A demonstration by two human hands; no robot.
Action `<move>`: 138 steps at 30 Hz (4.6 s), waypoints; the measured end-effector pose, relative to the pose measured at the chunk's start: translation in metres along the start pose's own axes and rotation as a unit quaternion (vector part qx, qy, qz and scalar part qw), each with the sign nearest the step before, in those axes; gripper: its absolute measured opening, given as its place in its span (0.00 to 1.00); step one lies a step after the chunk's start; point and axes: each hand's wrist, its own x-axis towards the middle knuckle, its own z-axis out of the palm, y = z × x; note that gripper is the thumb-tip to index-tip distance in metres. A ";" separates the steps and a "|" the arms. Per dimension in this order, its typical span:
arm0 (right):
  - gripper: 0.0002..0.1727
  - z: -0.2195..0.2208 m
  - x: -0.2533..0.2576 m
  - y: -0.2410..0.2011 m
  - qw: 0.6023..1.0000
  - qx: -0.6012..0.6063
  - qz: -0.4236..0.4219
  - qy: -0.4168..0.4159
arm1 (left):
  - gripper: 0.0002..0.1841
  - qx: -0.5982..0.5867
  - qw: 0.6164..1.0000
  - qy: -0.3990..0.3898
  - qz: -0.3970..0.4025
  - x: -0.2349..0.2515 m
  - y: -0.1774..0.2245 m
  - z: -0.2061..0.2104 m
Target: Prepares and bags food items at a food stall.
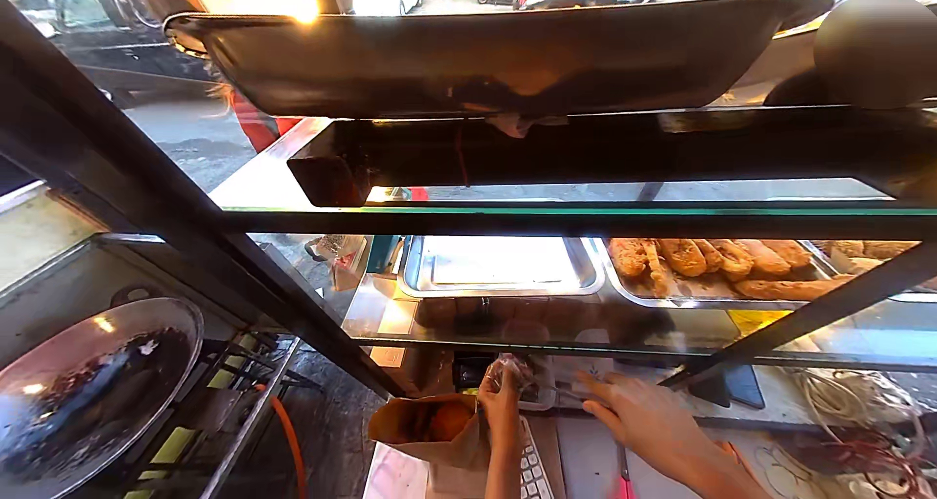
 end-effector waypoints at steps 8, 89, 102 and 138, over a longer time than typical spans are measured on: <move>0.32 0.001 0.028 0.004 0.998 0.044 0.036 -0.003 | 0.20 -0.133 0.984 -0.044 -0.114 -0.012 0.016 -0.013; 0.08 0.012 -0.072 0.001 0.844 0.360 -0.139 0.373 | 0.51 0.363 0.852 -0.243 0.288 -0.127 0.101 0.010; 0.05 -0.015 -0.124 0.002 0.655 0.646 -0.170 0.353 | 0.07 0.096 0.928 -0.278 0.231 -0.135 0.094 0.049; 0.07 0.070 -0.059 -0.065 0.760 0.319 -0.271 0.497 | 0.11 -0.011 0.999 0.014 -0.042 -0.171 0.126 0.019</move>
